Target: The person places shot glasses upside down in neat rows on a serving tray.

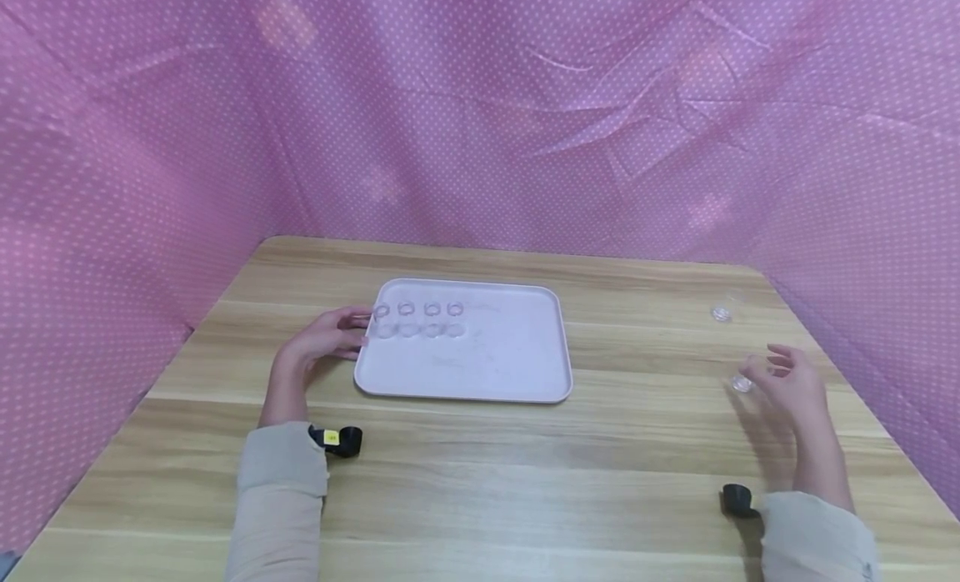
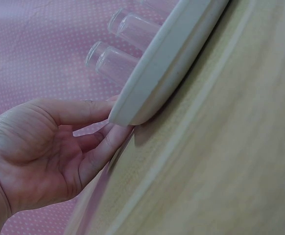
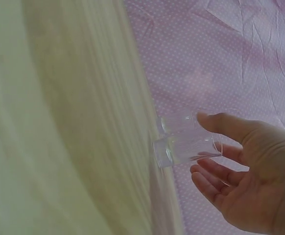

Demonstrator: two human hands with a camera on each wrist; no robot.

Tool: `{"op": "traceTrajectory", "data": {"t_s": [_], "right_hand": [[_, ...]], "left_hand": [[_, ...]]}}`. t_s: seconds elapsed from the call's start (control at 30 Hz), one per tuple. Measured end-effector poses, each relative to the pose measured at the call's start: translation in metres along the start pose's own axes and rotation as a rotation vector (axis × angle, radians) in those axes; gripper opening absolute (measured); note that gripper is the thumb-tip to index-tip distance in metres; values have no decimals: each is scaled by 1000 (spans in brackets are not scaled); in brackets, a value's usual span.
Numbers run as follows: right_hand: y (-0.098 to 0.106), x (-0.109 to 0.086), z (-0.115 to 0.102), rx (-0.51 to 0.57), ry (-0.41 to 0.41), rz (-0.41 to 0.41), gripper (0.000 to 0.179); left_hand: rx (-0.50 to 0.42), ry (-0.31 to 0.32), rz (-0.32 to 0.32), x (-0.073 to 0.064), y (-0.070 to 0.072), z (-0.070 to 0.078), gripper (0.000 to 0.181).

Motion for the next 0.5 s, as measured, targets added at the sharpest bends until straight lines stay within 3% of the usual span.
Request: {"op": "traceTrajectory", "data": {"t_s": [0.33, 0.5], "right_hand": [[-15, -2, 12, 25, -2, -81, 70], [-17, -5, 16, 4, 3, -81, 66]], "left_hand": [[4, -19, 0, -1, 1, 2, 62], [6, -49, -17, -1, 0, 3, 59]]}}
Point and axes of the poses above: each hand's wrist, its own x-axis towards the middle knuckle, its own y-axis out of the back of the hand, z = x × y, the point moved 8 cm from there along x, towards the middle knuckle, and after that the axes turned 6 degrees about z, right-handed, at the moved point
